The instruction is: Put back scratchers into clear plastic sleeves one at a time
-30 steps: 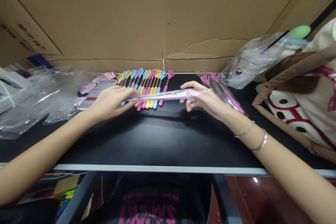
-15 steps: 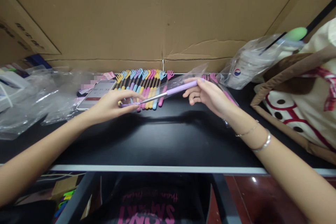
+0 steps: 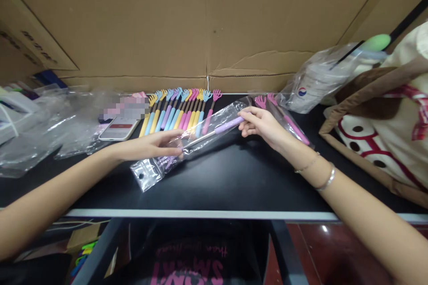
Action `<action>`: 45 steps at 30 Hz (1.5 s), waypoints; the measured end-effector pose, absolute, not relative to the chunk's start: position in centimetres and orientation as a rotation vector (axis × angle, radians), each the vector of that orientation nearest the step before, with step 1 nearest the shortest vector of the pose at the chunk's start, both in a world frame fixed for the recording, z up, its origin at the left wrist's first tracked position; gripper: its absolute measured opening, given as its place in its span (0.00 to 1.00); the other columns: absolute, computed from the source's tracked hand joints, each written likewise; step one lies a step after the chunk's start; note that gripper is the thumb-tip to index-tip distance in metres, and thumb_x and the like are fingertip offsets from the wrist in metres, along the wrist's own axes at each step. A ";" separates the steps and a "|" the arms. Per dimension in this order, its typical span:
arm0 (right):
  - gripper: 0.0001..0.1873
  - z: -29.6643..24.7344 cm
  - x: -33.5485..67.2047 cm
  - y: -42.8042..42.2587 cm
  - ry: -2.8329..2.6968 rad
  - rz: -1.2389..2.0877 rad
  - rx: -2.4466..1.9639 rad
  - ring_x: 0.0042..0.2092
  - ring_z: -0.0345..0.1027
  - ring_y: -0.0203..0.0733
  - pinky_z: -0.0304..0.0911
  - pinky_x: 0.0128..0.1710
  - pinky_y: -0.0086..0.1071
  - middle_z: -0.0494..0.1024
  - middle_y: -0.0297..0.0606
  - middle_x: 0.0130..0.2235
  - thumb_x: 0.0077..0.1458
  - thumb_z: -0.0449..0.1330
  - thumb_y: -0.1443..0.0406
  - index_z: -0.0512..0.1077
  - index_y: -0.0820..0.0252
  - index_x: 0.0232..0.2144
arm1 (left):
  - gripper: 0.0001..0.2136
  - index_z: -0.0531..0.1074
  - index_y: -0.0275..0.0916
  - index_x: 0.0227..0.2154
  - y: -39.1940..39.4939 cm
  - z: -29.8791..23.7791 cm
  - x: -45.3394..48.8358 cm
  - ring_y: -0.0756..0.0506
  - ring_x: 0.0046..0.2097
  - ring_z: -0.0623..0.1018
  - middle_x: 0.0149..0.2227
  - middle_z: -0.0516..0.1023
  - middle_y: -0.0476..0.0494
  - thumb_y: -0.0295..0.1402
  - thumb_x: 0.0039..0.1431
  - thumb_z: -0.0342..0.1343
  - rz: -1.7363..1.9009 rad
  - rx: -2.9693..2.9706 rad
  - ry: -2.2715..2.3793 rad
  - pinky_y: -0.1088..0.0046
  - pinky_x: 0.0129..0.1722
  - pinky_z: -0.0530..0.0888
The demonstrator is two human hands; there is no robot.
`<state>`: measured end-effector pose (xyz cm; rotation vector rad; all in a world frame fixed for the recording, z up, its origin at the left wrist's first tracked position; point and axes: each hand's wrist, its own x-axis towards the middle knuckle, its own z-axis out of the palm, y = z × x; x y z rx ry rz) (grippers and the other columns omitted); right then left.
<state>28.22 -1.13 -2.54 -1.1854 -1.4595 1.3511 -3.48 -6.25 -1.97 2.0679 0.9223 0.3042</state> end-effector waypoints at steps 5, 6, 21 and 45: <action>0.12 -2.6 28.2 -1.1 -1.418 1.397 -1.175 0.21 0.70 0.34 0.69 0.22 0.26 0.76 0.35 0.22 0.58 0.63 0.57 0.70 0.59 0.33 | 0.21 0.61 0.41 0.60 -6.4 -1.9 -3.2 0.47 0.41 0.77 0.39 0.79 0.44 0.39 0.66 0.50 0.304 1.956 0.863 0.71 0.39 0.71; 0.12 -2.6 28.3 -1.0 -1.422 1.396 -1.174 0.21 0.70 0.34 0.69 0.22 0.27 0.75 0.35 0.22 0.58 0.62 0.56 0.70 0.59 0.33 | 0.21 0.61 0.41 0.60 -6.4 -1.9 -3.1 0.47 0.40 0.76 0.38 0.79 0.44 0.39 0.66 0.50 0.310 1.964 0.864 0.72 0.38 0.71; 0.05 -2.0 28.7 -0.8 -1.399 1.451 -1.210 0.23 0.69 0.38 0.67 0.24 0.31 0.75 0.36 0.22 0.56 0.55 0.63 0.69 0.57 0.33 | 0.21 0.66 0.39 0.56 -6.4 -2.2 -2.9 0.47 0.35 0.75 0.35 0.77 0.46 0.42 0.63 0.53 0.359 2.031 0.974 0.73 0.33 0.69; 0.06 -1.2 29.7 -0.2 -1.413 1.385 -1.226 0.27 0.73 0.37 0.72 0.29 0.32 0.79 0.37 0.28 0.55 0.57 0.69 0.74 0.59 0.34 | 0.17 0.69 0.38 0.49 -5.6 -2.5 -3.1 0.51 0.27 0.70 0.27 0.71 0.51 0.38 0.59 0.54 0.410 1.795 0.941 0.75 0.28 0.67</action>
